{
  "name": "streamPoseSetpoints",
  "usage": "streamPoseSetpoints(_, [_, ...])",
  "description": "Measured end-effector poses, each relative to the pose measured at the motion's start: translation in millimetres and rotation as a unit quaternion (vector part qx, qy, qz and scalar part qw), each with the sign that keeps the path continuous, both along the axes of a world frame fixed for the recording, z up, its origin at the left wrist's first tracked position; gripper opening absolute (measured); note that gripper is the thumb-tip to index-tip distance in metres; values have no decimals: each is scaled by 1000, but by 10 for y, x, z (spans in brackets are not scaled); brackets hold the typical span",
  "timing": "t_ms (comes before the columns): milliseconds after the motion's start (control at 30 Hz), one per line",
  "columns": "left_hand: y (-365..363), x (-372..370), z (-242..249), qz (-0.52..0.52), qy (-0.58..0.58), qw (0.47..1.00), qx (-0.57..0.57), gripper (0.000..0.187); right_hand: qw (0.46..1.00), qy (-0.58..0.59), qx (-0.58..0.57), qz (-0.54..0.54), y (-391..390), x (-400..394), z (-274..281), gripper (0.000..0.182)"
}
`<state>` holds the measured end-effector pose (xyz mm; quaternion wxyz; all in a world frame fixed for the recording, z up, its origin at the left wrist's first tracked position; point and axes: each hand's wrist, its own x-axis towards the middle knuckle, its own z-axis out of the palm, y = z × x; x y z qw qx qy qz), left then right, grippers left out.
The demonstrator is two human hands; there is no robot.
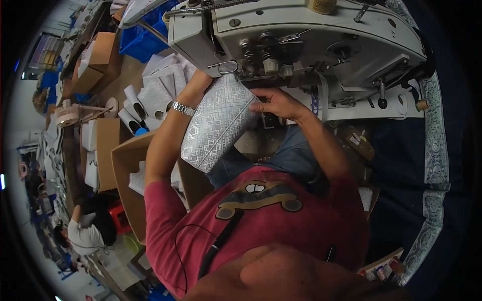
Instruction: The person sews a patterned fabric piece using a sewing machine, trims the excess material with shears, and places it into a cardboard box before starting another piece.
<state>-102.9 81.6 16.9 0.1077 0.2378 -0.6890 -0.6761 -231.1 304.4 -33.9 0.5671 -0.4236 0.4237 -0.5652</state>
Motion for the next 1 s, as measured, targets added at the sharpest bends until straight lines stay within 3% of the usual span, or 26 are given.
streamPoseSetpoints(133, [-12,-10,-13,27,-19,999,-5,31,999,22,-7,37,-35,-45,-28,45])
streamPoseSetpoints(267, [-20,-76,89,6,-13,998,-56,32,997,-38,34,-51,-15,110,-28,32])
streamPoseSetpoints(433, [-109,-67,201,-98,-38,966,-238,35,986,-50,84,-133,-57,268,41,26])
streamPoseSetpoints(533, [-365,174,345,-154,-134,913,-354,36,980,-61,89,-170,-102,314,130,22])
streamPoseSetpoints(633, [-545,780,424,-46,-63,975,-209,43,976,-52,115,-175,-140,354,184,23])
streamPoseSetpoints(700, [-566,1246,47,16,113,979,-169,53,974,-48,100,-197,-173,365,172,24])
streamPoseSetpoints(800, [-154,1884,-581,162,264,951,18,79,974,-39,105,-198,-214,346,171,22])
streamPoseSetpoints(867, [238,1899,-847,175,320,923,125,86,971,-29,114,-206,-202,338,231,24])
streamPoseSetpoints(933, [398,1635,-923,247,330,902,128,85,974,-5,123,-191,-210,352,236,26])
streamPoseSetpoints(1000, [297,1544,-975,292,325,887,150,77,959,160,44,-230,-166,299,149,32])
